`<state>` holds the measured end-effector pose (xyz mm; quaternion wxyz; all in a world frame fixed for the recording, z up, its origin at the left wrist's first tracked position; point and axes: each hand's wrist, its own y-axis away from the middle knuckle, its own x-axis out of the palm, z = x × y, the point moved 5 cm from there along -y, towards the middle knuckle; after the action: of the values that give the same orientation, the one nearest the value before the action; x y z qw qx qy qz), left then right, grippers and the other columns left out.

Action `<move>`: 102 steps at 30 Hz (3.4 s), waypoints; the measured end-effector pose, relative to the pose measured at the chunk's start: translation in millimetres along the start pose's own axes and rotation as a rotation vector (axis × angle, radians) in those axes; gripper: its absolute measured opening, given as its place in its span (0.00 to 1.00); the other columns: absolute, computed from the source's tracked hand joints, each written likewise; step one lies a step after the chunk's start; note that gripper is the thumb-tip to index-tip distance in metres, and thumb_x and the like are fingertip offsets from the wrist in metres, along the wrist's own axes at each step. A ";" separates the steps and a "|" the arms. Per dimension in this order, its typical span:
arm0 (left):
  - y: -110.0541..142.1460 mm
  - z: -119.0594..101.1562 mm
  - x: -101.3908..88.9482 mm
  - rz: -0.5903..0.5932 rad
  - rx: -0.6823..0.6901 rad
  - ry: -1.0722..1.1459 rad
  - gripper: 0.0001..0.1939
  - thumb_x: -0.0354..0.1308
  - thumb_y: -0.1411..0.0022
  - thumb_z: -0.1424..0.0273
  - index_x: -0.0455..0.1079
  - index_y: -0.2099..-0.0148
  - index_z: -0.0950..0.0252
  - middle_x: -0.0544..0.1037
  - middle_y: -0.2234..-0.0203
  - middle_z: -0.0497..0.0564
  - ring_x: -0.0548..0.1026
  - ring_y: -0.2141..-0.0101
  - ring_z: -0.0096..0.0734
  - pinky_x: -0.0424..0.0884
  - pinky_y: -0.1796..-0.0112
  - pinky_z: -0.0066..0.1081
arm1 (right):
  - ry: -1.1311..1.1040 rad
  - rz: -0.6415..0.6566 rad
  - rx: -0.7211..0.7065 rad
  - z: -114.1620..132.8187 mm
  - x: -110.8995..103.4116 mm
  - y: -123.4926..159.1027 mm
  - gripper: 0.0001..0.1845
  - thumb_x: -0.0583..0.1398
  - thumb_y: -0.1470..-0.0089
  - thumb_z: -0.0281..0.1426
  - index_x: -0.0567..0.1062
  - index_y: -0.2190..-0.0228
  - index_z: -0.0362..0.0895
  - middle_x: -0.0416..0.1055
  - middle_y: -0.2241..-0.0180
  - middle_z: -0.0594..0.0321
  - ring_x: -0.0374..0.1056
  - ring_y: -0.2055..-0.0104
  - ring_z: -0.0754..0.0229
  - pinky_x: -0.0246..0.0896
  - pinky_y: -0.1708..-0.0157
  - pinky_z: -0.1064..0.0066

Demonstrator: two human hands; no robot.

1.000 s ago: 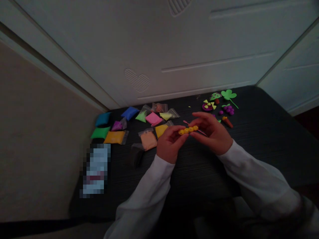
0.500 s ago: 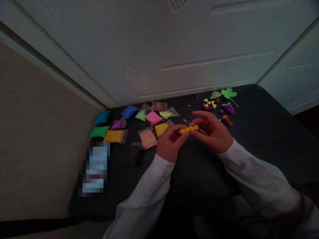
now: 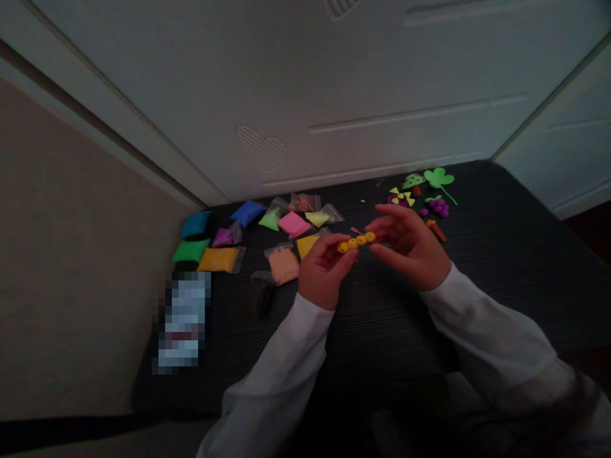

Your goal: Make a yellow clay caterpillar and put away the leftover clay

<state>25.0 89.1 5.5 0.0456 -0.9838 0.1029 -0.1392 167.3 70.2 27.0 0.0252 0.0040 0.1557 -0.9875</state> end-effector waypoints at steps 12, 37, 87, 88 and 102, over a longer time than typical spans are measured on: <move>0.1 2.3 -0.3 0.011 0.011 -0.016 0.10 0.62 0.53 0.76 0.70 0.65 0.62 0.74 0.71 0.46 0.73 0.72 0.22 0.71 0.71 0.22 | 0.012 -0.042 -0.019 -0.9 -1.0 -0.1 0.29 0.61 0.55 0.22 0.61 0.52 0.52 0.68 0.65 0.65 0.66 0.62 0.65 0.65 0.60 0.71; -0.6 5.3 -1.7 0.049 0.019 -0.043 0.11 0.61 0.52 0.77 0.70 0.63 0.62 0.73 0.67 0.47 0.73 0.65 0.24 0.69 0.62 0.26 | 0.056 0.026 -0.027 -3.9 0.0 0.6 0.28 0.62 0.55 0.24 0.62 0.52 0.52 0.68 0.62 0.63 0.67 0.59 0.63 0.63 0.56 0.67; 2.5 23.4 10.0 0.066 -0.506 0.749 0.12 0.51 0.47 0.82 0.68 0.62 0.64 0.77 0.67 0.47 0.75 0.63 0.25 0.69 0.55 0.29 | 0.026 -0.184 -0.011 -8.8 14.1 9.6 0.24 0.59 0.52 0.29 0.61 0.53 0.52 0.66 0.60 0.62 0.65 0.57 0.61 0.63 0.59 0.66; 2.8 23.3 10.7 0.071 -0.508 0.751 0.12 0.51 0.47 0.82 0.67 0.62 0.64 0.77 0.67 0.47 0.75 0.62 0.26 0.69 0.54 0.30 | -0.023 -0.183 0.004 -9.0 13.0 8.5 0.23 0.59 0.52 0.28 0.61 0.53 0.51 0.67 0.61 0.62 0.65 0.57 0.62 0.63 0.58 0.66; 4.3 24.0 11.0 0.084 -0.516 0.690 0.10 0.54 0.48 0.79 0.69 0.63 0.64 0.76 0.64 0.49 0.74 0.60 0.27 0.69 0.55 0.29 | -0.160 -0.073 0.148 -17.2 14.2 4.2 0.27 0.64 0.57 0.32 0.62 0.55 0.54 0.69 0.64 0.66 0.68 0.62 0.62 0.65 0.59 0.65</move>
<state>41.4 84.0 -15.0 -0.2333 -0.8539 0.1834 -0.4276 153.3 70.9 9.0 0.0011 -0.0786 0.0801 -0.9937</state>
